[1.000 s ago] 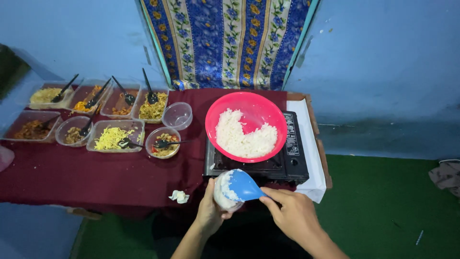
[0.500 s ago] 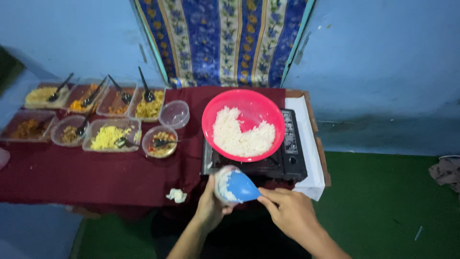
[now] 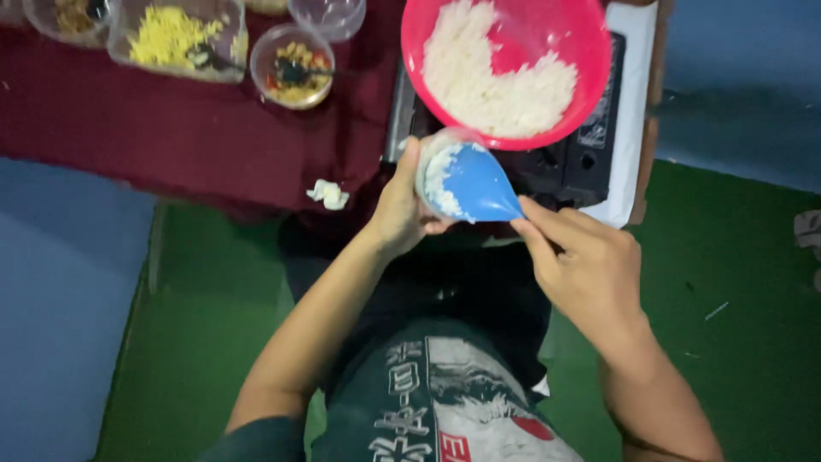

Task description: Scoop cooked rice from a bowl into a plastic cup using a spatula

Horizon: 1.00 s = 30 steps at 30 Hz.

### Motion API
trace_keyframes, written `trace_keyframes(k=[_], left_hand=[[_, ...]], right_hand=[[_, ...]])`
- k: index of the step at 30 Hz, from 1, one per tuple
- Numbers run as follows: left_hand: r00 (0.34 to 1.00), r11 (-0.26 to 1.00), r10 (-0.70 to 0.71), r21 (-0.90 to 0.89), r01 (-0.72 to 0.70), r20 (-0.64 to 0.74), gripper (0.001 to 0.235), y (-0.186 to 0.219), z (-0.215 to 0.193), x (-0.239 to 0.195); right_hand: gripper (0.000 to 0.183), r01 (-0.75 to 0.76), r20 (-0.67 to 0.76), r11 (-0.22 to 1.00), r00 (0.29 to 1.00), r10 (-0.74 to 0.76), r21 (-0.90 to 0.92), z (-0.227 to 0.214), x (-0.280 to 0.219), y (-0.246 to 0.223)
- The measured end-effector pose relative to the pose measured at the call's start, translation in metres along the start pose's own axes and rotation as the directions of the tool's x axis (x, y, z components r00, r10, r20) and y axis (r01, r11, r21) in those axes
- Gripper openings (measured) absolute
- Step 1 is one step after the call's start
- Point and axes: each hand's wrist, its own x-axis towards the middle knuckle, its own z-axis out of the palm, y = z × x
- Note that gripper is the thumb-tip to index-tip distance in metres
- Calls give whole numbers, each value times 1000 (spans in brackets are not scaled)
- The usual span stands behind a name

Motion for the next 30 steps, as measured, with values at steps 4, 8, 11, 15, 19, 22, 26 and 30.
trace_keyframes(k=[4,8,11,15,19,22,26,30], left_hand=[[998,997,7,-70,-12,-69,59,7,9,-9],[998,996,49,-72,-46,36,70,-11,-10,-6],[1000,997,21,-74,-21,-5,71,-7,-1,-14],[976,985,-73,-168,38,-207,65,5,8,-26],[997,982,-82,-174,80,-3,74,6,-22,-20],[995,985,68,-163,-56,68,78,24,-17,-19],[985,979,157,-144,-146,66,71,44,-12,-14],[980,975,197,-111,-191,38,64,56,-4,-12]], right_hand=[[21,49,33,990,998,-45,-129,-2,4,-2],[21,5,73,1000,997,-4,-7,1,5,-4],[19,-14,84,1000,996,16,-18,0,5,4],[20,5,31,999,1000,-4,-38,-8,21,24],[30,-127,19,902,989,147,-412,-9,49,71],[30,-73,-54,853,997,52,-516,-3,76,93],[41,104,-55,812,985,-164,-574,17,117,117],[47,313,88,634,929,-360,-707,38,153,118]])
